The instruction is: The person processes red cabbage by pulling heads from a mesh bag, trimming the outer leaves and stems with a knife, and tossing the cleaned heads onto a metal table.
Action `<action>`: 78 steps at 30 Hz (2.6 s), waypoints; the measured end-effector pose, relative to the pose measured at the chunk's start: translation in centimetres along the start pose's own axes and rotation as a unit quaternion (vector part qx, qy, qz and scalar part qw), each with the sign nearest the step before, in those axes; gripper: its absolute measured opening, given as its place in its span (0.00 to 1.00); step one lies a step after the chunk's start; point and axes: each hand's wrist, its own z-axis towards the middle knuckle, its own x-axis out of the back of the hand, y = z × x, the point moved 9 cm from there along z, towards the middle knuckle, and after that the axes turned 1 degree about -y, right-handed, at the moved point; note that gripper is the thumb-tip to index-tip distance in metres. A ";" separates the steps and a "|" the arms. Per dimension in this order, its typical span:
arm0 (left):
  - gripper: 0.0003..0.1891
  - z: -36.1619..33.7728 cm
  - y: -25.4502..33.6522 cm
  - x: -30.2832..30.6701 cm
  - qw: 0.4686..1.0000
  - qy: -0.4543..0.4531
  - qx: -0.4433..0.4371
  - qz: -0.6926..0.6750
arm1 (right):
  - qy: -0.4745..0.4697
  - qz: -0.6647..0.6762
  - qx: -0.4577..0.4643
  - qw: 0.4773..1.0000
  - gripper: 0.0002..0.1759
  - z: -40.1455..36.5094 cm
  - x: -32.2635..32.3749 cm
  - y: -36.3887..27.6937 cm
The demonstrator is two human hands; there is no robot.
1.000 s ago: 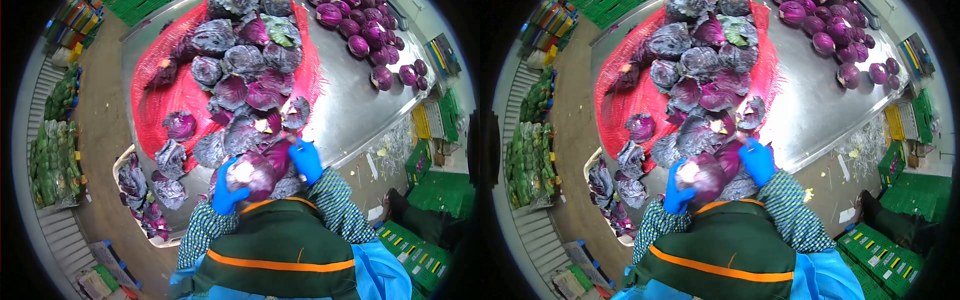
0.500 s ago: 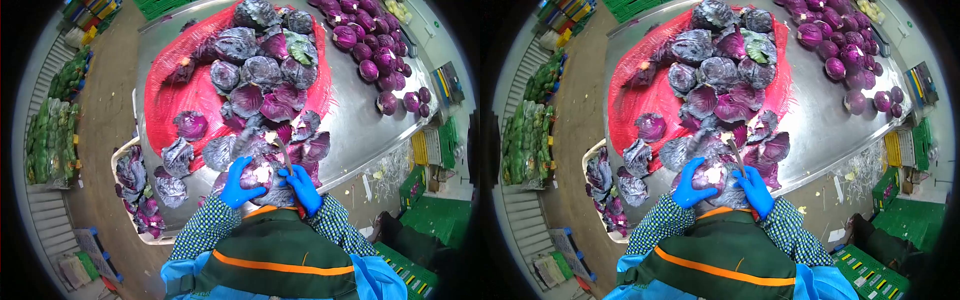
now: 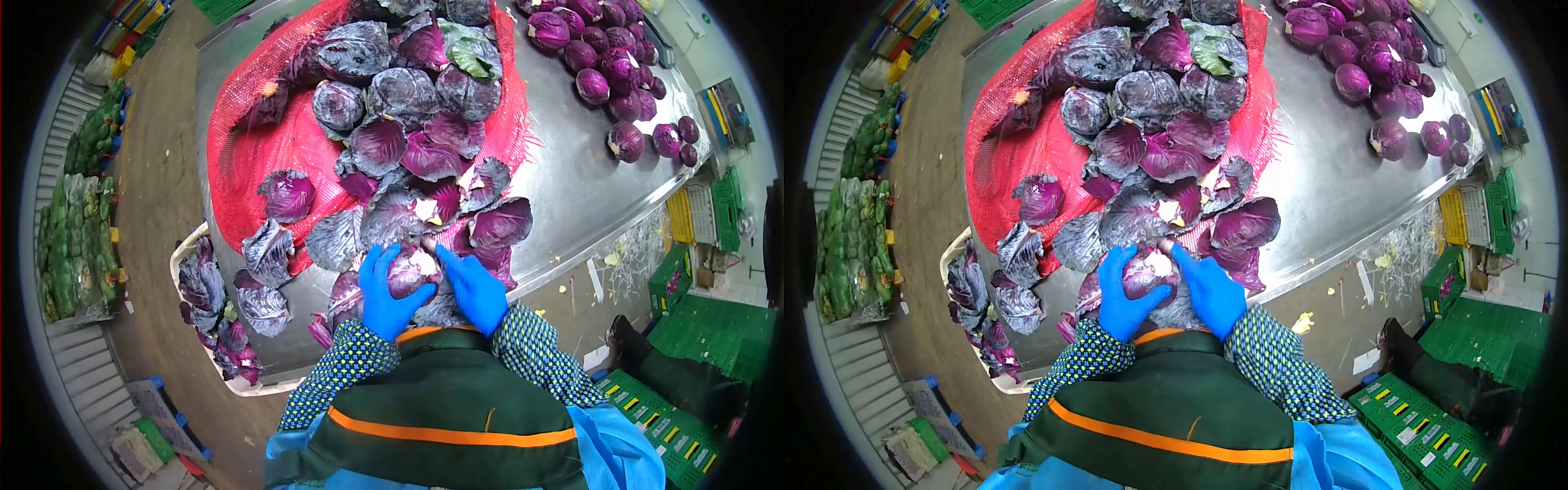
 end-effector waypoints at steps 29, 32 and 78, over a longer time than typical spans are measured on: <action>0.47 -1.5 8.2 5.3 0.936 -0.144 -0.097 -0.305 | 0.016 0.388 -0.215 0.896 0.15 3.4 2.2 2.6; 0.46 0.0 8.2 7.0 0.978 -0.089 -0.121 -0.145 | -0.015 0.357 0.054 0.933 0.21 3.8 7.4 -6.6; 0.51 -0.4 4.4 9.2 0.845 0.043 -0.016 -0.533 | 0.066 0.496 -0.037 0.865 0.13 5.3 7.6 -9.6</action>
